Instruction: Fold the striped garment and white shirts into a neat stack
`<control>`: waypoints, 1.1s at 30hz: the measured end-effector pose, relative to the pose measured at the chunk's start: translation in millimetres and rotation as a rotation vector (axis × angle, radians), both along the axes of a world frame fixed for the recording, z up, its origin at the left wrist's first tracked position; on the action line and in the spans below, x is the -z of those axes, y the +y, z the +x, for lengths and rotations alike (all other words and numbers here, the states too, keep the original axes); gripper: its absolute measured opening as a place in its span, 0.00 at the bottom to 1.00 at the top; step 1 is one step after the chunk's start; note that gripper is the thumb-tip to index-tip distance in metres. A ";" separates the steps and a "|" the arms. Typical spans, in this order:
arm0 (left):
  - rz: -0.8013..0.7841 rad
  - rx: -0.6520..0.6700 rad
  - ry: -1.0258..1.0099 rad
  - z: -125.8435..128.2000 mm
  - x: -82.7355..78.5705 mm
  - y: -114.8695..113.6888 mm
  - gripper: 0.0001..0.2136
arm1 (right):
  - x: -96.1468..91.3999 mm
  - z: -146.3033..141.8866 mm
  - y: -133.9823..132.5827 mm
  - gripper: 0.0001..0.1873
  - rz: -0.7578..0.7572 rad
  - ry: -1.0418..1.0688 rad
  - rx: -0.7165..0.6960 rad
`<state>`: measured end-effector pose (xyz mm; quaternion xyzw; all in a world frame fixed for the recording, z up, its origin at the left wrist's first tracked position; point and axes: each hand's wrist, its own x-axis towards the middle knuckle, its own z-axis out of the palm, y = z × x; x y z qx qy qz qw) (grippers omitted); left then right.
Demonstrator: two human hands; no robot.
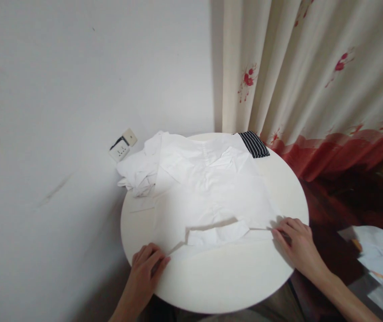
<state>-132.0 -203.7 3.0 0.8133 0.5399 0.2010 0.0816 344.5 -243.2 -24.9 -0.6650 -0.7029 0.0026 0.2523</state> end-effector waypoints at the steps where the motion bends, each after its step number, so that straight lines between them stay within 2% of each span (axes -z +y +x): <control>1: 0.015 -0.028 -0.010 -1.9 3.2 -0.1 0.18 | 1.8 0.3 0.1 0.17 0.016 -0.022 0.026; 5: 0.094 -0.145 -0.051 -11.7 17.2 0.1 0.19 | 5.9 2.3 -0.2 0.18 0.051 -0.075 0.093; 10: 0.141 -0.208 -0.102 -26.5 28.7 -4.9 0.19 | 8.7 6.0 -0.9 0.21 0.090 -0.026 0.139; 17: 0.114 -0.127 -0.083 -36.1 26.9 -16.0 0.16 | 10.8 11.8 -1.8 0.25 0.107 -0.013 0.135; 24: 0.116 -0.185 -0.051 -28.4 25.4 -11.1 0.14 | 13.7 11.1 -0.2 0.23 0.096 -0.010 0.168; 26: 0.144 -0.190 -0.027 -21.5 18.6 -9.9 0.12 | 13.2 9.3 0.6 0.22 0.102 -0.022 0.189; 29: 0.240 -0.156 -0.072 3.0 -1.7 -11.6 0.07 | 8.0 4.8 3.0 0.19 0.109 -0.033 0.194; 31: 0.279 -0.039 -0.131 31.3 -17.6 -13.1 0.07 | 0.8 -2.4 4.3 0.17 0.145 -0.037 0.212; 33: 0.257 0.164 -0.139 66.0 -29.3 -12.4 0.12 | -9.3 -17.2 4.0 0.14 0.228 -0.004 0.218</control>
